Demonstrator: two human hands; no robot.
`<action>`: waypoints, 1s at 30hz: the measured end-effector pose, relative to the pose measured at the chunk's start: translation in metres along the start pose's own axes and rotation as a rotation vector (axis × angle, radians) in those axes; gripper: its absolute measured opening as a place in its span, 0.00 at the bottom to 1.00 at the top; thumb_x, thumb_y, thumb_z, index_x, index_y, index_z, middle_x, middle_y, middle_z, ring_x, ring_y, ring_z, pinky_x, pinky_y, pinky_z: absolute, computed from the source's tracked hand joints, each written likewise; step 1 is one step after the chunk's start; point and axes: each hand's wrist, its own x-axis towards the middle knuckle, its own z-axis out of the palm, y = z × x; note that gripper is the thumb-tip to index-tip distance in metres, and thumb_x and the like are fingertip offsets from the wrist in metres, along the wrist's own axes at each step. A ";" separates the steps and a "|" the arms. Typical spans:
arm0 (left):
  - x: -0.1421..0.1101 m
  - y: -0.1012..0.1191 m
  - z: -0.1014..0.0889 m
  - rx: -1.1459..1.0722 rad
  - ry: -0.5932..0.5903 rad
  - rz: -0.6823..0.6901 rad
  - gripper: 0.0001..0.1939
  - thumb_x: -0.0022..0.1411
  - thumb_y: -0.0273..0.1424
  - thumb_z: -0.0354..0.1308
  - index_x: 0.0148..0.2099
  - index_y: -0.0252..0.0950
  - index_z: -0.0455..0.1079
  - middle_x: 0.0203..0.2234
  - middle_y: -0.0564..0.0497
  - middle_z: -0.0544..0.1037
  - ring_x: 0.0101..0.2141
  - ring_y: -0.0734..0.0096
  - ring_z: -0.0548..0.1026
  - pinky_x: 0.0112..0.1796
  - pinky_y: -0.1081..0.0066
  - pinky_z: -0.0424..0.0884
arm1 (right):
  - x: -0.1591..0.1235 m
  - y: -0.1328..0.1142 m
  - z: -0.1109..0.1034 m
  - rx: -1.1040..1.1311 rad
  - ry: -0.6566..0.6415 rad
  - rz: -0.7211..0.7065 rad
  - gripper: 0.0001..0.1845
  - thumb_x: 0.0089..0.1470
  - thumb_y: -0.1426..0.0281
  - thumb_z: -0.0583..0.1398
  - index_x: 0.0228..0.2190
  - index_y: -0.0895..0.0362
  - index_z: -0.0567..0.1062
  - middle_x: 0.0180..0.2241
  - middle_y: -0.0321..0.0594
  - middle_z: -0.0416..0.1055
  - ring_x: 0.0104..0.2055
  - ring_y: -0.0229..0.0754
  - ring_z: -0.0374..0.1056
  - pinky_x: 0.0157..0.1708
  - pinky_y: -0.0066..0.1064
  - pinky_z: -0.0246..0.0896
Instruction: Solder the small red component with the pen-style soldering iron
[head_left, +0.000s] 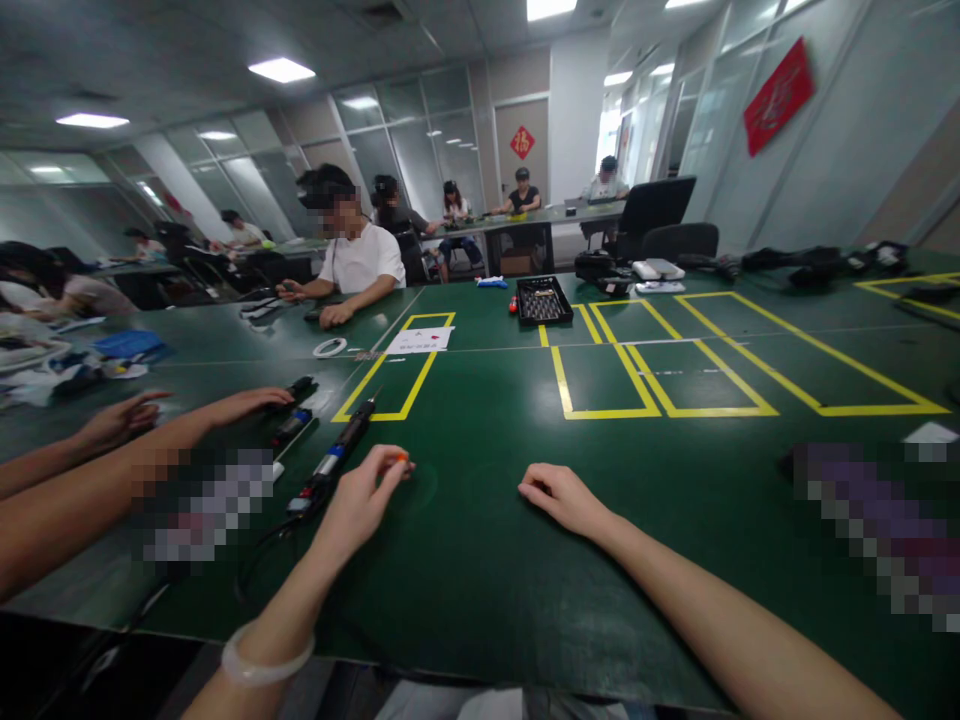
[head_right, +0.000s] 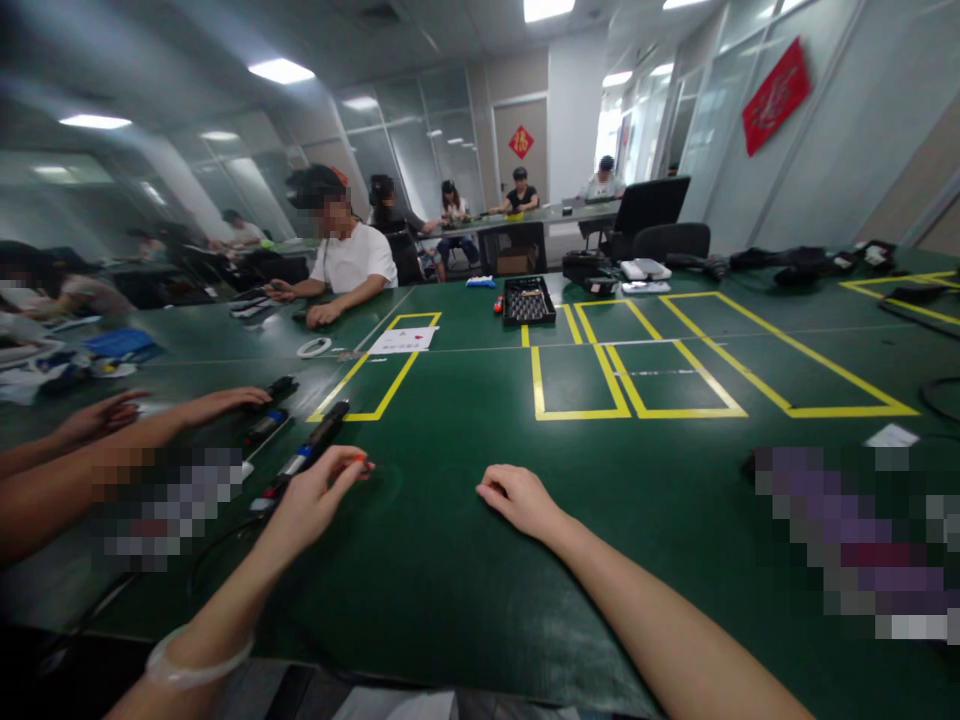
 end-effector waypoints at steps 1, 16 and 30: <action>0.004 0.015 0.013 -0.107 -0.069 0.026 0.18 0.64 0.44 0.45 0.47 0.38 0.66 0.38 0.49 0.77 0.38 0.67 0.76 0.42 0.69 0.69 | 0.000 0.000 0.000 0.010 -0.005 -0.003 0.11 0.59 0.69 0.55 0.25 0.58 0.69 0.26 0.35 0.67 0.29 0.37 0.63 0.30 0.26 0.54; 0.022 0.071 0.108 -0.616 -0.547 0.105 0.25 0.65 0.40 0.48 0.61 0.35 0.56 0.28 0.56 0.68 0.30 0.75 0.69 0.36 0.71 0.66 | -0.001 -0.004 0.000 0.475 -0.040 0.074 0.16 0.55 0.57 0.60 0.34 0.58 0.70 0.26 0.35 0.71 0.26 0.35 0.64 0.27 0.25 0.57; 0.011 0.083 0.105 -0.194 -0.226 0.321 0.12 0.64 0.40 0.50 0.42 0.38 0.69 0.32 0.51 0.75 0.34 0.70 0.72 0.38 0.71 0.66 | 0.001 0.003 0.002 0.640 0.042 0.152 0.20 0.55 0.53 0.58 0.32 0.58 0.68 0.20 0.31 0.66 0.21 0.34 0.62 0.24 0.25 0.58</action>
